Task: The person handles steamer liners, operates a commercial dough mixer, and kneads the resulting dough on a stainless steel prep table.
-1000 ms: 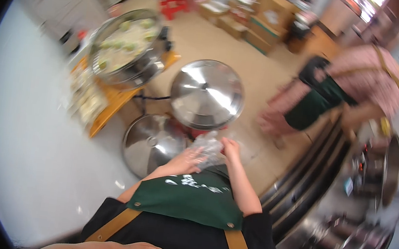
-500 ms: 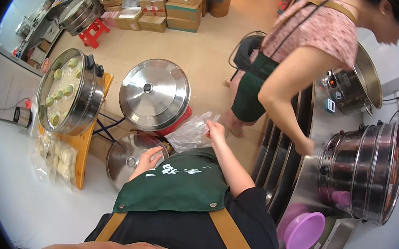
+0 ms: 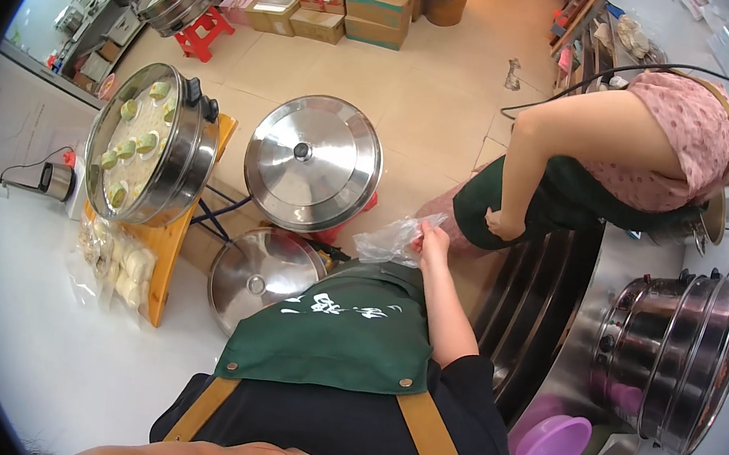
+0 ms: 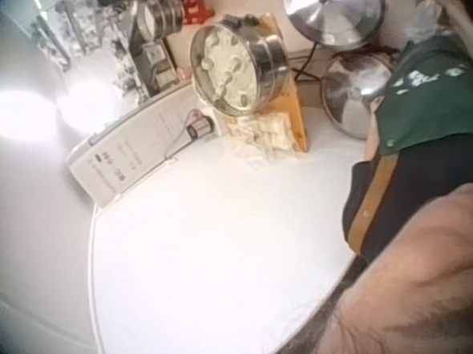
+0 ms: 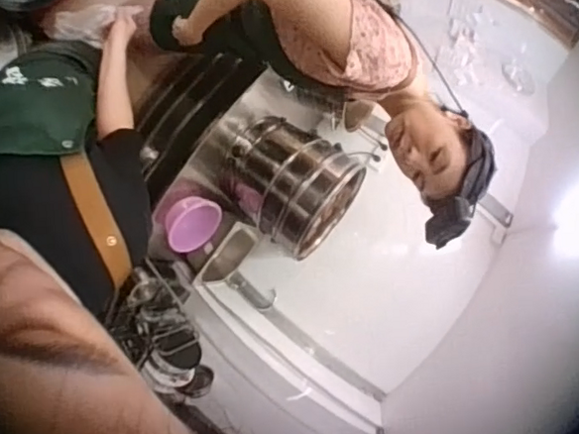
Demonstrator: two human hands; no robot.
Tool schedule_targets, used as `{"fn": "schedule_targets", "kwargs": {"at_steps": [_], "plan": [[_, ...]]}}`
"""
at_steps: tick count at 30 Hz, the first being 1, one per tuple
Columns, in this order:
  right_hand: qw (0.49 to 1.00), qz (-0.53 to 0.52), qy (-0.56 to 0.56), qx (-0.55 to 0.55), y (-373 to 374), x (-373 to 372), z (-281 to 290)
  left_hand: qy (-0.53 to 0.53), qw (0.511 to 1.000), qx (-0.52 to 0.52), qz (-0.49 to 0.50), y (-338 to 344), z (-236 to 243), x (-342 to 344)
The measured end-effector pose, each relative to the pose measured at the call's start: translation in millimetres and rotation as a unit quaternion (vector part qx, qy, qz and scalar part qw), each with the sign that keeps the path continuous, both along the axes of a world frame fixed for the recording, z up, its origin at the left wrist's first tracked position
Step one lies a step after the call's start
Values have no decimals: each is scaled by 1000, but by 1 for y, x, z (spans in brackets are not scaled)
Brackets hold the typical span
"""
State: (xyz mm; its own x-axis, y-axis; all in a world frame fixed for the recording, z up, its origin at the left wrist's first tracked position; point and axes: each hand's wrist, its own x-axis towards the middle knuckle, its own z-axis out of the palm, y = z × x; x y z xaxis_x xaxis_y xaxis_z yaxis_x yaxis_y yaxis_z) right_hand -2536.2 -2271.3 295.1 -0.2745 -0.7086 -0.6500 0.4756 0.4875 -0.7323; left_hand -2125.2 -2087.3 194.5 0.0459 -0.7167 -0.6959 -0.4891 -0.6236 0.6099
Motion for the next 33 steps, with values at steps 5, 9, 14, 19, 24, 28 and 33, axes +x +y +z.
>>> {"fn": "schedule_targets", "kwargs": {"at_steps": [5,9,14,19,24,28,33], "plan": [[1000,0,9,3,-62,-12,3,-5,996,63,70,14,-9,20],[1000,-6,20,-13,-138,-34,2,-7,989,79,128,-5,-13,8],[999,-8,48,-11,-263,-68,-17,0,975,86,206,-60,-29,-44],[996,27,84,4,-394,-115,-69,7,956,75,283,-141,-46,-129],[978,-19,182,96,-487,-217,-124,9,942,54,330,-249,-34,-206],[948,-54,257,181,-517,-296,-133,-85,943,38,319,-351,-2,-240],[948,-95,215,215,-532,-320,-119,3,929,4,369,-463,34,-248]]}}
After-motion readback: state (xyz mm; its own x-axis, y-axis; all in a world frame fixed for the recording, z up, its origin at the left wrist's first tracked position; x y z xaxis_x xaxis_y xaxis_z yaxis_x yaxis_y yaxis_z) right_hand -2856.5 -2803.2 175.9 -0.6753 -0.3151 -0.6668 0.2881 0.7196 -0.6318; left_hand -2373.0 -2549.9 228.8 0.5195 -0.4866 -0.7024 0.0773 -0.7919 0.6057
